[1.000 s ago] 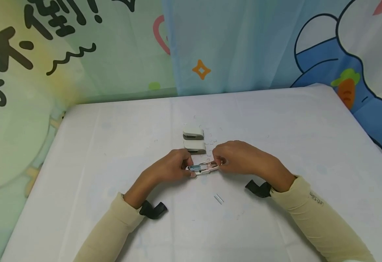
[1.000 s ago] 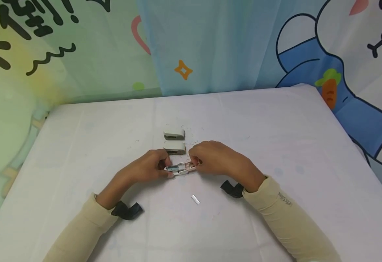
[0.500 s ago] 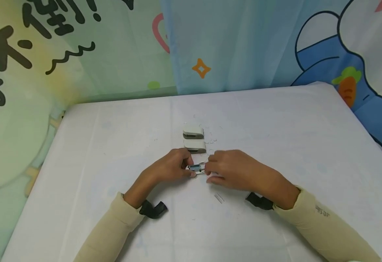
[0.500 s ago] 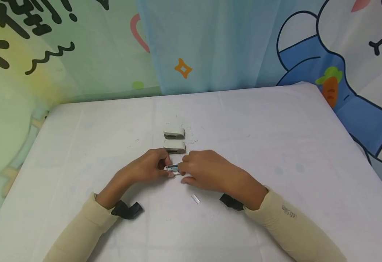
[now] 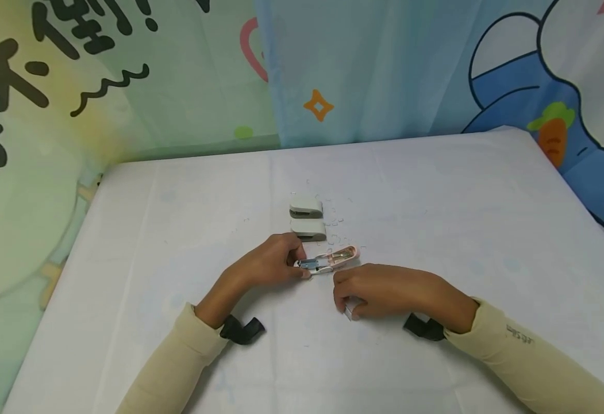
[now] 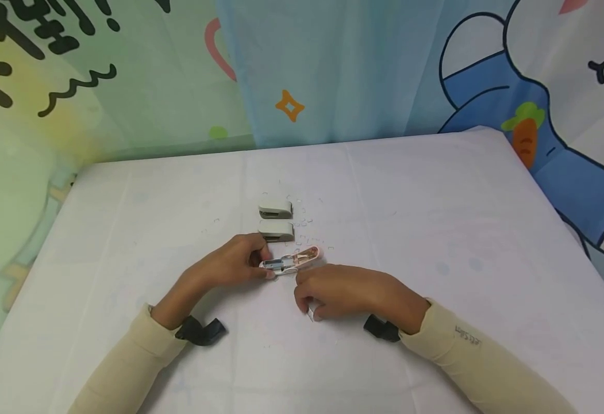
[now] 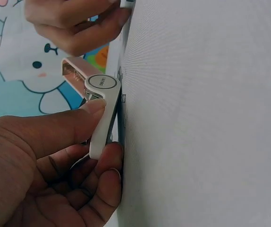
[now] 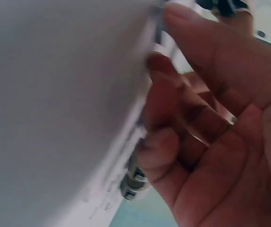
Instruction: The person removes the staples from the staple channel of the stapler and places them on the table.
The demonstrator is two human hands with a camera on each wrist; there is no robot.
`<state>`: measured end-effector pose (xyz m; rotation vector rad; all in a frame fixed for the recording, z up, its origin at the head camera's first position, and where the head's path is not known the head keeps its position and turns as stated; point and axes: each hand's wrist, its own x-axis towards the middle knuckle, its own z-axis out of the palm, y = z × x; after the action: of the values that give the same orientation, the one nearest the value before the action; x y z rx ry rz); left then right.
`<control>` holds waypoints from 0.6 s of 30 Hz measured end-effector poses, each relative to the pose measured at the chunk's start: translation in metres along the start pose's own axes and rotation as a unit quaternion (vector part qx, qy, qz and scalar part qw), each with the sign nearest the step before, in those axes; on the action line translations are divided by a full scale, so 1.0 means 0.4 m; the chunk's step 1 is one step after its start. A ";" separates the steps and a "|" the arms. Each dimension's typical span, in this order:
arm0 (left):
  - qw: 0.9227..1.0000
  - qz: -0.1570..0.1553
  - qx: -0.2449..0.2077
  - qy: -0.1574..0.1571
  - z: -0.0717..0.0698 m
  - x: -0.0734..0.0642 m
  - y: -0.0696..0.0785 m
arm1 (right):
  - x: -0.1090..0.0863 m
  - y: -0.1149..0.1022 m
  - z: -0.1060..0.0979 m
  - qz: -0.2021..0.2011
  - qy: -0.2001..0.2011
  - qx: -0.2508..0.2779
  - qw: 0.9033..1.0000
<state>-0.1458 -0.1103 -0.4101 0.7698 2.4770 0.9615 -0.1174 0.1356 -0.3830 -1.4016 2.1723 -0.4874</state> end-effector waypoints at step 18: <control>1.000 0.014 0.000 0.009 0.003 -0.001 -0.008 | 0.002 0.011 0.007 -0.023 0.028 -0.043 0.998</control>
<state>-0.1462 -0.1120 -0.4132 0.8020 2.4872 0.9818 -0.1192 0.1368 -0.3880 -1.5039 2.2339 -0.4609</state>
